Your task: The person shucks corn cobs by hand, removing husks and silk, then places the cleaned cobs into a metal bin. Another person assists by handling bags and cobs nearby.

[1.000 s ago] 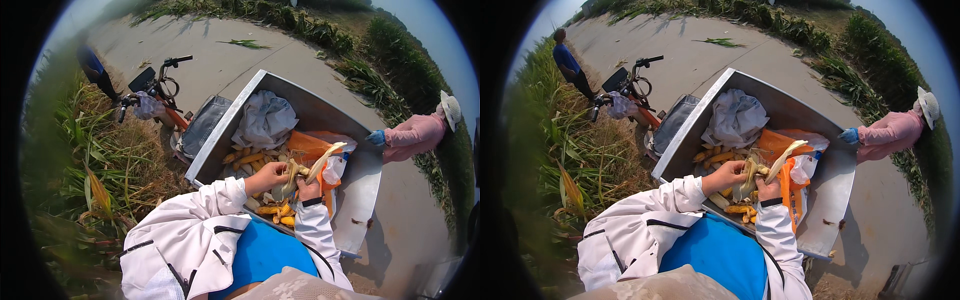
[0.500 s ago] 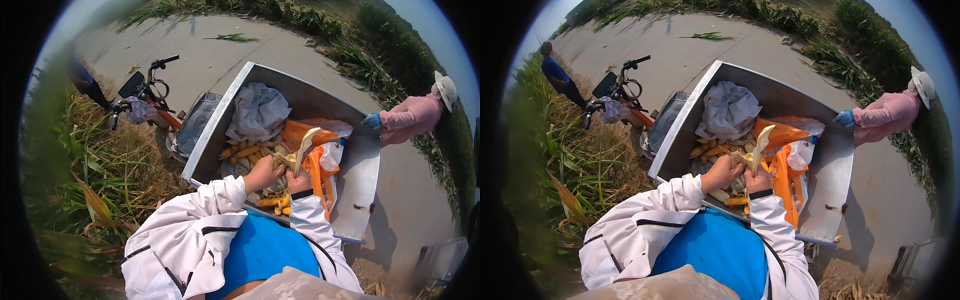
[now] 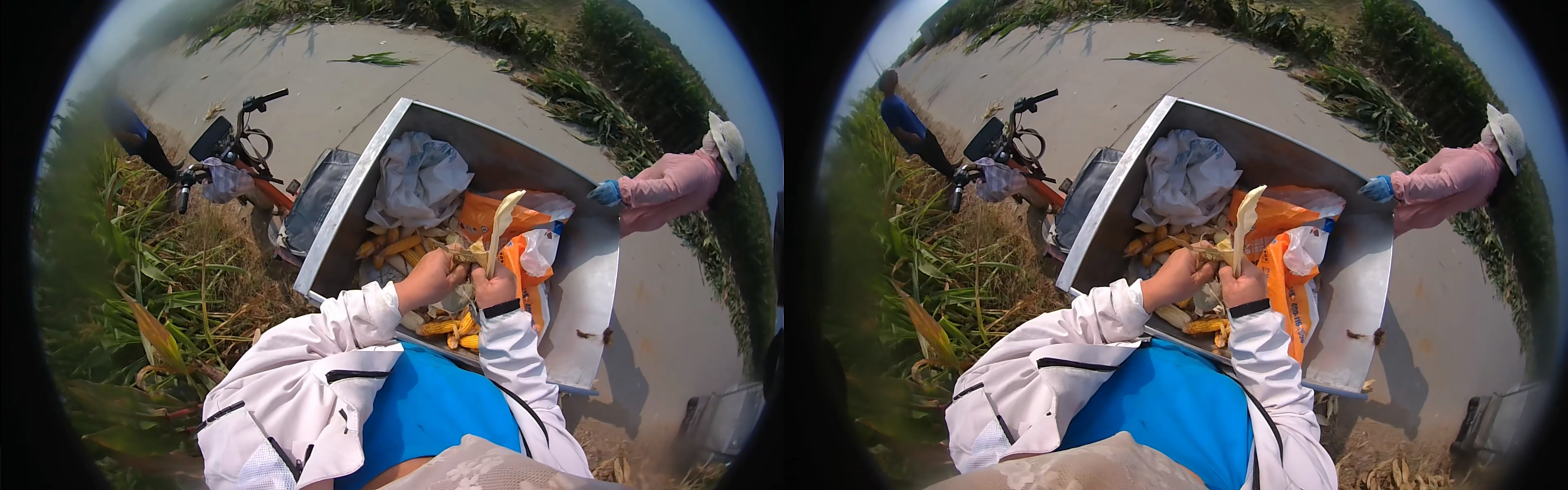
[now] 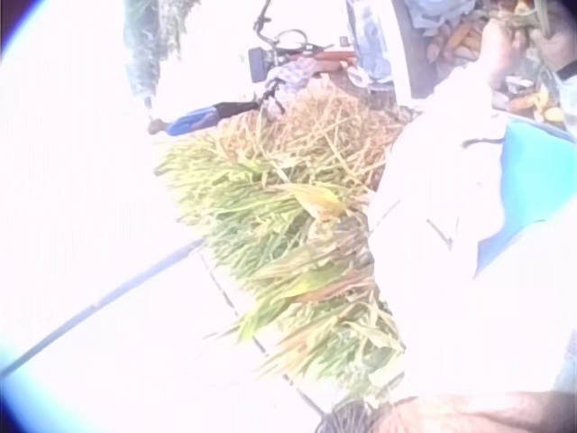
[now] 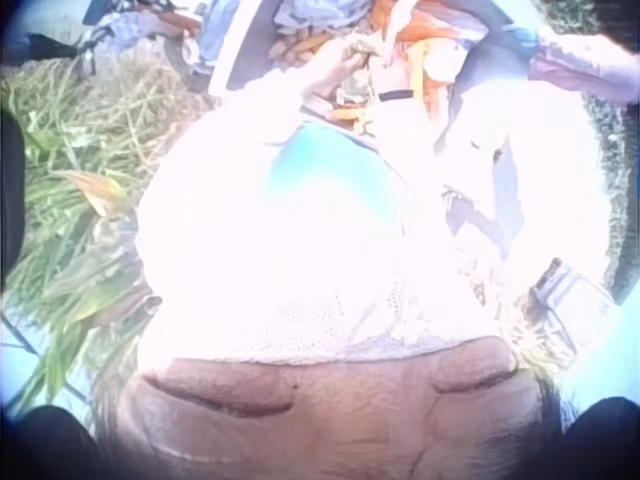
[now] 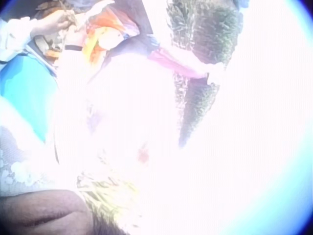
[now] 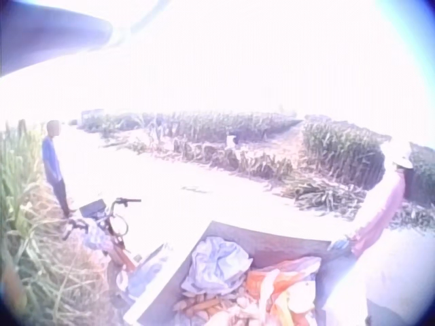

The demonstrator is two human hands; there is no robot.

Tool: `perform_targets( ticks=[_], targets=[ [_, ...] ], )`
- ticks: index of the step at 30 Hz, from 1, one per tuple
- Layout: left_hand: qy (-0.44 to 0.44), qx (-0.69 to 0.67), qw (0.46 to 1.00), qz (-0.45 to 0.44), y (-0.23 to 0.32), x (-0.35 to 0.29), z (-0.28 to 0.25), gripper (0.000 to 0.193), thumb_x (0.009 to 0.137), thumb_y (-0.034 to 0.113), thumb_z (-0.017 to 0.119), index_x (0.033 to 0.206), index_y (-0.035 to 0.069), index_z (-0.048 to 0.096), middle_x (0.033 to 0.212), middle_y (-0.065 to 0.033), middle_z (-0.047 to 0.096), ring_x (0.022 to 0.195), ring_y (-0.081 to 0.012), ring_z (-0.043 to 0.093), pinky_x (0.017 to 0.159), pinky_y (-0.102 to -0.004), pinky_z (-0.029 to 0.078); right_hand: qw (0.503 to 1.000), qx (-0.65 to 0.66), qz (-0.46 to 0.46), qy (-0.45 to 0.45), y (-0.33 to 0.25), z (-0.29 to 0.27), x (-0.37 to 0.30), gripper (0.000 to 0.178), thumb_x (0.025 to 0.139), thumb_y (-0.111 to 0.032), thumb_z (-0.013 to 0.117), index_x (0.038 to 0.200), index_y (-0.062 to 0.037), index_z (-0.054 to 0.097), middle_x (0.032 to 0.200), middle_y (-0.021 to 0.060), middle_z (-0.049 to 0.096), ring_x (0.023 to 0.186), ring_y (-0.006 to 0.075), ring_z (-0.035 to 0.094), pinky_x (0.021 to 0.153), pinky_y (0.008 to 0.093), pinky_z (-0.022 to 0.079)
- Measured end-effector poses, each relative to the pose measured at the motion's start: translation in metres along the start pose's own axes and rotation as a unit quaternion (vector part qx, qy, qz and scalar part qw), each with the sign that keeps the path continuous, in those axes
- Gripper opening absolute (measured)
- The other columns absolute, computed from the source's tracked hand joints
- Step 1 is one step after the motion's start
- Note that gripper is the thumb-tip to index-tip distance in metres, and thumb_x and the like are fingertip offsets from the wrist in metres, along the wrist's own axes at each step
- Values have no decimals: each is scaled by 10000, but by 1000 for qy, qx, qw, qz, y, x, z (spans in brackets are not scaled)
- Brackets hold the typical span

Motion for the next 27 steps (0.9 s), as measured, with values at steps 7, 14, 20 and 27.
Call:
perform_targets(
  ticks=[7, 14, 20, 27],
  targets=[
    [88, 51, 988, 120, 18, -7, -1, 134, 932, 87, 569, 1017, -7, 614, 923, -195, 640, 784, -360, 626, 718, -402, 505, 987, 156, 24, 26, 52, 13, 12, 245, 868, -139, 596, 1012, 28, 704, 848, 85, 714, 761, 170, 652, 732, 319, 519],
    [77, -136, 988, -6, -5, -4, -2, 164, 929, 72, 604, 1054, -28, 640, 939, -104, 653, 781, -186, 613, 743, -340, 507, 997, 58, -43, 28, 11, 6, 1, 242, 906, -126, 614, 1083, 24, 683, 861, 105, 716, 768, 176, 665, 730, 318, 525],
    [58, -84, 992, 70, -7, 1, 10, 159, 929, 54, 568, 1052, -18, 637, 905, -75, 648, 824, -157, 590, 768, -320, 495, 998, 14, -48, 43, 6, 5, -3, 246, 900, -111, 590, 1094, 2, 692, 851, 137, 718, 785, 207, 693, 736, 337, 538],
    [51, -28, 994, 90, -11, -1, 10, 153, 957, 62, 558, 1077, -2, 628, 939, -80, 673, 830, -177, 615, 760, -330, 504, 998, 63, 2, 26, 41, 11, 2, 228, 914, -149, 609, 1061, 1, 699, 835, 137, 713, 766, 210, 684, 730, 336, 536]
  ],
)
Point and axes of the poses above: each hand's wrist, its own x-axis towards the middle knuckle, its own z-axis out of the palm, y = z × x, the point moved 7 cm from there along x, towards the middle knuckle
